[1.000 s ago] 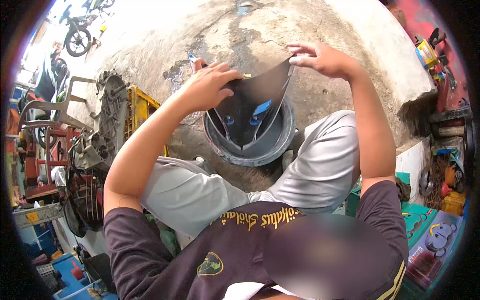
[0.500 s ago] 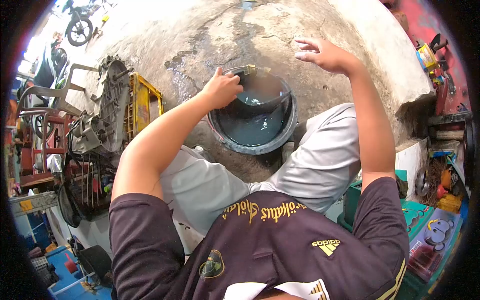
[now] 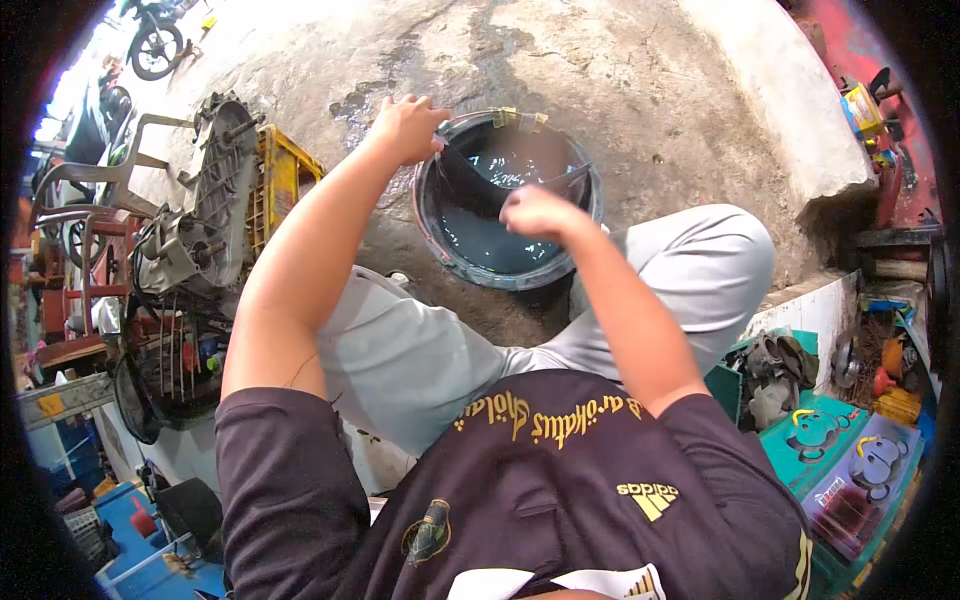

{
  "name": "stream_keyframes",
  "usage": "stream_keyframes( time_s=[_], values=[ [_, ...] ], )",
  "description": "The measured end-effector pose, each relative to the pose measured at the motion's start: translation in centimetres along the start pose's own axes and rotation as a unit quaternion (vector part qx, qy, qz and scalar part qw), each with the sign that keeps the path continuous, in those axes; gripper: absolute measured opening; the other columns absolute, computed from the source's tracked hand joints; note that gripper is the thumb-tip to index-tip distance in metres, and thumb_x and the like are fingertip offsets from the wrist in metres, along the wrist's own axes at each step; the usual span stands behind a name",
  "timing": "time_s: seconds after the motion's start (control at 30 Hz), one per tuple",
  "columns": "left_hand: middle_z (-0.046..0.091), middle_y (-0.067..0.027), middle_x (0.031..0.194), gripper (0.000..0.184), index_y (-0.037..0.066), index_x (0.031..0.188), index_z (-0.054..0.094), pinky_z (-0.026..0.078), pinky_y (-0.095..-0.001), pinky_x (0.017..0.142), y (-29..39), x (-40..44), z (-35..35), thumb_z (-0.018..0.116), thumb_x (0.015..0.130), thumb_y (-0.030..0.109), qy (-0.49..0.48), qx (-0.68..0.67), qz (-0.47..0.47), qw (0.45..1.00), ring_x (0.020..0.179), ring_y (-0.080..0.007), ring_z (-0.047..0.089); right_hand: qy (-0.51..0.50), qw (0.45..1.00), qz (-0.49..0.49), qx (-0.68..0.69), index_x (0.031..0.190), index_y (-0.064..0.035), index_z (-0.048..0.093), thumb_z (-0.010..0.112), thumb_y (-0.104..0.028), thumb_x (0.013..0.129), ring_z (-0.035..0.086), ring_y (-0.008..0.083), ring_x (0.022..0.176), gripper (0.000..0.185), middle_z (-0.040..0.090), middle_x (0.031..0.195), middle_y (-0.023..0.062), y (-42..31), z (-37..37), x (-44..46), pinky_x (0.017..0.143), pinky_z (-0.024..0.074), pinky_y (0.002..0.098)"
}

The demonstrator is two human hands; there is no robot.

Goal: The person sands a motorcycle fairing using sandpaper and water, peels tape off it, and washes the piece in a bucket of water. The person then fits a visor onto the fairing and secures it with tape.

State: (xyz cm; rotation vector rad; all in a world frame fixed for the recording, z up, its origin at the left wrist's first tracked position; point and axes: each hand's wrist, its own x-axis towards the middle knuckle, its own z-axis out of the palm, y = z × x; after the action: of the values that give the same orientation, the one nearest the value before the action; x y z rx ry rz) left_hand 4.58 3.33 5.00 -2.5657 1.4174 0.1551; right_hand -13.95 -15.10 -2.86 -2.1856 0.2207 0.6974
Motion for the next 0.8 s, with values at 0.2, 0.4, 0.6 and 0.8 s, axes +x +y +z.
stream_keyframes(
  time_s=[0.2,0.4,0.6,0.8],
  values=[
    [0.062,-0.0110,0.143,0.059,0.021,0.148,0.054,0.043,-0.0599,0.109,-1.2,-1.0,-0.1,0.070,0.093,0.036,-0.118,-0.018,-0.055,0.991,0.134,-0.0304,0.057,-0.027,0.984,0.177,0.007,0.110,0.0050,0.073,0.057,-0.015,0.090,0.071,0.0340,0.106,0.033,0.072,0.117,0.0241,5.8,11.3,6.7,0.089,0.0562,0.0475],
    [0.063,-0.0172,0.139,0.064,0.018,0.152,0.049,0.049,-0.0504,0.106,-2.3,-1.7,1.5,0.069,0.092,0.028,-0.099,-0.088,-0.046,0.990,0.128,-0.0370,0.060,0.019,0.901,0.235,0.364,0.123,0.0024,0.067,0.055,-0.022,0.097,0.067,0.0356,0.110,0.038,0.068,0.122,0.0227,5.9,11.2,5.9,0.093,0.0535,0.0477],
    [0.064,-0.0107,0.140,0.064,0.030,0.156,0.043,0.049,-0.0538,0.102,-2.7,-2.4,1.3,0.068,0.097,0.036,-0.083,-0.116,-0.044,0.989,0.128,-0.0322,0.062,-0.226,0.679,0.069,0.695,0.093,-0.0053,0.064,0.051,-0.024,0.102,0.066,0.0206,0.072,0.024,0.066,0.082,0.0074,3.6,6.8,6.2,0.069,0.0572,0.0358],
    [0.063,-0.0181,0.137,0.059,0.033,0.148,0.054,0.050,-0.0504,0.104,-4.1,-2.8,2.0,0.070,0.092,0.035,-0.084,-0.143,-0.029,0.986,0.126,-0.0379,0.061,0.028,0.822,0.039,0.568,0.103,0.0015,0.070,0.056,-0.018,0.102,0.070,0.0242,0.084,0.024,0.073,0.097,0.0120,-6.9,1.0,5.1,0.078,0.0576,0.0366]
  ],
)
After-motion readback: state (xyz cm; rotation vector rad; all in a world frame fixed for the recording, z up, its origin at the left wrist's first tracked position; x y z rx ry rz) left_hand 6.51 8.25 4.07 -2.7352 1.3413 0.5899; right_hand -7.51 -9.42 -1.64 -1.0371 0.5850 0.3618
